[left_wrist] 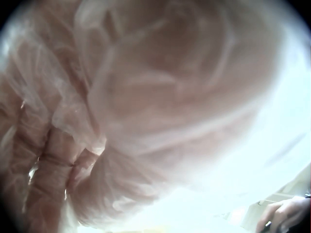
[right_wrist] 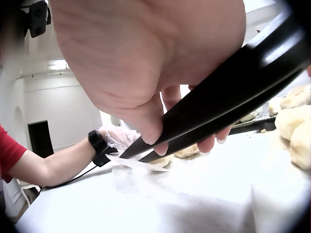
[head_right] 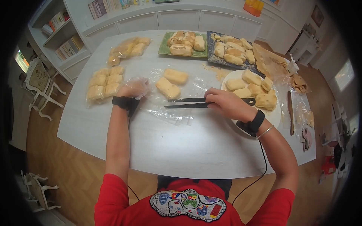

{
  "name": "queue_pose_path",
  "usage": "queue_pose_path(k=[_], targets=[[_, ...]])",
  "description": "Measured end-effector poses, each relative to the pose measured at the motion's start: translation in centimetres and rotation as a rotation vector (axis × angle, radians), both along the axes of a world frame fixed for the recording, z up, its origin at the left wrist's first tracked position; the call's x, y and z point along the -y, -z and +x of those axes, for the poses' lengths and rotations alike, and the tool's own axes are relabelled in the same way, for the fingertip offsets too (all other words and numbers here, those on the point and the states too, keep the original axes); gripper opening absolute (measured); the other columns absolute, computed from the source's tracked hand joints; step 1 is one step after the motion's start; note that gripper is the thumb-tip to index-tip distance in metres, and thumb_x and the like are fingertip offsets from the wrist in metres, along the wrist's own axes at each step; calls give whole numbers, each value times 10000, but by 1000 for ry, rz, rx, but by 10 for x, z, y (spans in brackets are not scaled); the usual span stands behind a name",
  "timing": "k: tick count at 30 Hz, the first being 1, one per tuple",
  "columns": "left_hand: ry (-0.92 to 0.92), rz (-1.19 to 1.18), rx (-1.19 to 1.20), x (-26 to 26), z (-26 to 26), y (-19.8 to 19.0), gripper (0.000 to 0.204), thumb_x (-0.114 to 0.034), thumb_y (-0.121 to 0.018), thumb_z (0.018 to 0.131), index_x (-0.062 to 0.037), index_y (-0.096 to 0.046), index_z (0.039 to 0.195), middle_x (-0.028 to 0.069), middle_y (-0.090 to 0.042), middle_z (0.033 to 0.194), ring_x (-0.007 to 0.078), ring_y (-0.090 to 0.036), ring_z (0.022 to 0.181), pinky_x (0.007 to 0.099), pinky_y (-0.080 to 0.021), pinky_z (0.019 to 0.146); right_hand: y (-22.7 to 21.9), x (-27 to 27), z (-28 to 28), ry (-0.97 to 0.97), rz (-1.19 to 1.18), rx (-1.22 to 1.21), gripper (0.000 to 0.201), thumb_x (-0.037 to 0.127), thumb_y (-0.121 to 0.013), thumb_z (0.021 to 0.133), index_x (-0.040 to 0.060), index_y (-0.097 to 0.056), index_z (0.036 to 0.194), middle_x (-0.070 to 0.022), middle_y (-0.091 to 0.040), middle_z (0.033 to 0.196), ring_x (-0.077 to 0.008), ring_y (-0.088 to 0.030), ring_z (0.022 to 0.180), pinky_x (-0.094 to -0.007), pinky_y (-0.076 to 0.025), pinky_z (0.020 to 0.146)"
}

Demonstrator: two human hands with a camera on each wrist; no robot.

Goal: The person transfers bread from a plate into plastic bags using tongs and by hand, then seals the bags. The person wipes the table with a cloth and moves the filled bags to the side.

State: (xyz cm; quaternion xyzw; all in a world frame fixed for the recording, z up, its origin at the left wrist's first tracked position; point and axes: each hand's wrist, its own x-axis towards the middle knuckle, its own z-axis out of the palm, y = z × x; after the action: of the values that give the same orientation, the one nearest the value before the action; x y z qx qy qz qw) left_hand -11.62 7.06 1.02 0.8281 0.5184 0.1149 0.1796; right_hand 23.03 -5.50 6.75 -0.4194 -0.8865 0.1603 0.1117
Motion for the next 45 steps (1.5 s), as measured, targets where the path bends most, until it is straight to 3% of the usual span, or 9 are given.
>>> queue_pose_path(k=[6,16,19,22,24,25,37,39,45], targets=[[-97,-129,166,0,0,4,206,-205,-621,722,-23,-611,818,190,-630,807,324,-603,754,403,-446,657,11,-12,-10,43,28,35,108,65,-619,874,6,-583,957,-95,-580,1109,-314,-593,963,-385,-489,813],[-39,-53,19,3,9,0,214,-205,-646,700,-28,-602,811,176,-627,790,311,-601,737,394,-447,654,27,-21,-32,75,40,-39,111,99,-603,887,22,-591,966,-96,-568,1058,-327,-590,945,-412,-485,792],[-41,-33,128,1,9,8,230,-211,-675,679,-25,-604,795,174,-636,794,314,-600,739,395,-453,663,29,-23,-44,126,94,-60,117,128,-588,897,33,-594,967,-100,-565,1026,-334,-592,931,-429,-486,779],[-86,-284,356,1,10,6,251,-210,-704,650,-19,-607,782,173,-643,805,318,-597,755,393,-457,674,36,-28,-53,241,127,-90,122,143,-572,910,35,-592,964,-110,-559,1011,-342,-588,923,-439,-482,769],[-58,-92,-41,10,17,-13,251,-209,-708,643,-25,-618,788,171,-650,828,320,-595,770,392,-458,679,37,-29,-56,305,132,-111,125,150,-564,917,37,-592,961,-115,-555,1005,-345,-586,919,-444,-480,764],[-56,-91,-41,8,16,-10,251,-209,-708,643,-25,-618,788,171,-650,828,320,-595,770,392,-458,679,36,-29,-56,295,124,-94,129,155,-561,920,36,-591,963,-116,-555,1006,-344,-585,922,-442,-478,765],[-150,43,2,13,15,-20,240,-247,-700,705,-74,-673,869,135,-670,971,328,-621,916,399,-491,774,-4,-2,24,223,67,-36,124,139,-591,912,19,-598,945,-119,-561,960,-309,-572,890,-380,-464,784],[114,404,260,0,13,-5,196,-237,-652,787,-130,-708,942,102,-665,1077,316,-617,973,398,-492,841,-8,0,36,271,90,-12,120,121,-596,912,2,-582,929,-130,-553,934,-308,-561,859,-368,-454,766],[190,259,67,0,46,15,275,-300,-582,873,-172,-707,1082,77,-644,1201,270,-587,1109,355,-453,968,8,-21,40,421,132,27,151,159,-596,920,9,-579,918,-138,-569,931,-327,-564,869,-388,-449,761]])
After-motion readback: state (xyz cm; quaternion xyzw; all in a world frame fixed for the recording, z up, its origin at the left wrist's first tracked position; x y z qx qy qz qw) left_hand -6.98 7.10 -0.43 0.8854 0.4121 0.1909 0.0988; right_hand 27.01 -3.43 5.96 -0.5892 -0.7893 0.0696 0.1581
